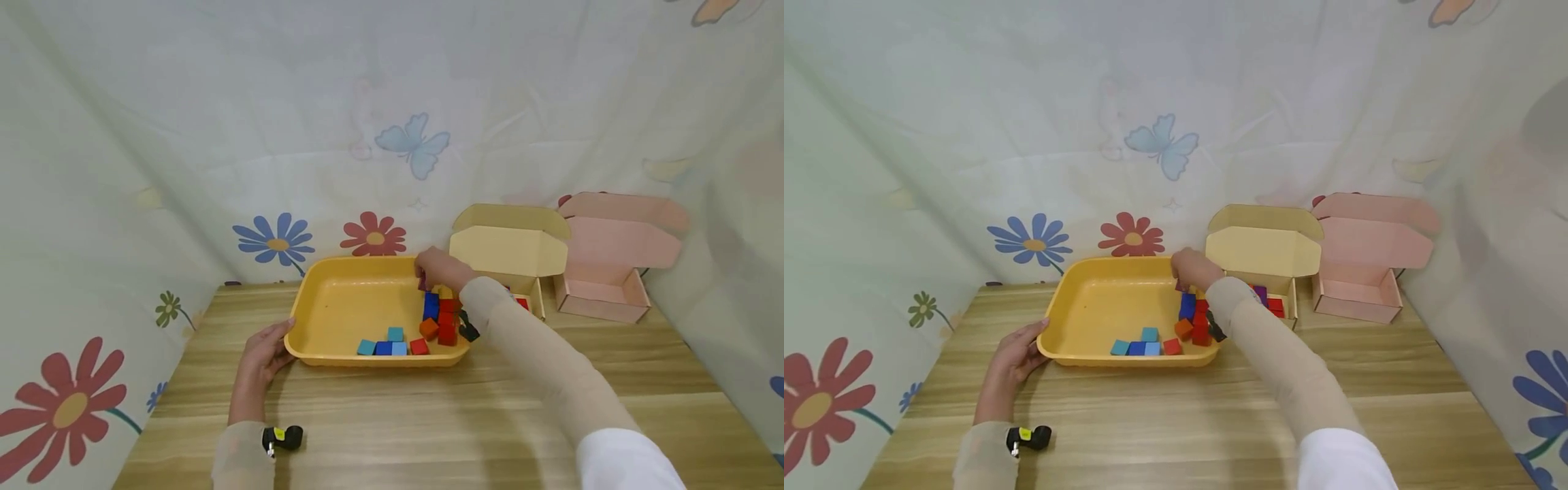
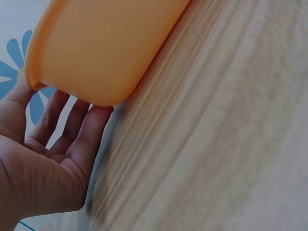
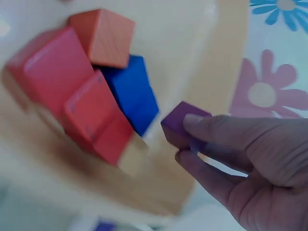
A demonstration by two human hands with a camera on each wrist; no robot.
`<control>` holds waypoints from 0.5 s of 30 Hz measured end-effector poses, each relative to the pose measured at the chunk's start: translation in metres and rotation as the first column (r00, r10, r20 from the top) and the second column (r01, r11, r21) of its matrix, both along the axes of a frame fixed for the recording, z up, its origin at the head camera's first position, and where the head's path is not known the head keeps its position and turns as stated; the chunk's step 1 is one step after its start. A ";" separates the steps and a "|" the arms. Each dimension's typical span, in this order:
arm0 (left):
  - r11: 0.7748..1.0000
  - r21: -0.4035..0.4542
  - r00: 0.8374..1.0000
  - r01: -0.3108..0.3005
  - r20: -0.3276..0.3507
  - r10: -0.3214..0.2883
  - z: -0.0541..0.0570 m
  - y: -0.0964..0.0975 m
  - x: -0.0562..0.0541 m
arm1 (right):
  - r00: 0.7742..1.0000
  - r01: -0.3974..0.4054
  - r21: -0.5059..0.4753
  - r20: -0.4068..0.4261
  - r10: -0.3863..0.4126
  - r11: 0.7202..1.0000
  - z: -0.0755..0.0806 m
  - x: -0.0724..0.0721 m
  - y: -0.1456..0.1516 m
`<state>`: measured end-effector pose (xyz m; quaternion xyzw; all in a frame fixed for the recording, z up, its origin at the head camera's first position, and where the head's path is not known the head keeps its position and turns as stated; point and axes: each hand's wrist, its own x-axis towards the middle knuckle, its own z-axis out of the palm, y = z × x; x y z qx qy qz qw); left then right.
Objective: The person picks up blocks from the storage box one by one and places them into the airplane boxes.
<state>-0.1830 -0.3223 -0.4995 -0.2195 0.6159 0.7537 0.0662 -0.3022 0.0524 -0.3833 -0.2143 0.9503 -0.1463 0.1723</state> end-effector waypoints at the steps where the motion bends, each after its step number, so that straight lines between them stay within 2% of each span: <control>1: 1.000 0.003 1.000 0.001 0.001 -0.001 0.000 0.001 0.000 | 1.000 -0.011 -0.020 0.003 0.011 1.000 0.004 0.001 0.004; 5: 1.000 0.005 1.000 0.000 0.002 0.000 0.000 0.002 0.001 | 0.997 -0.069 -0.032 -0.034 0.068 0.997 0.024 0.005 0.021; 9: 1.000 0.009 1.000 0.001 -0.007 -0.001 0.003 0.004 0.002 | 0.989 -0.099 0.028 -0.112 0.102 0.995 0.043 0.009 0.047; 15: 0.999 0.036 1.000 -0.005 0.005 0.005 0.010 0.003 0.003 | 0.967 -0.147 0.149 -0.188 0.174 0.978 0.051 0.011 0.094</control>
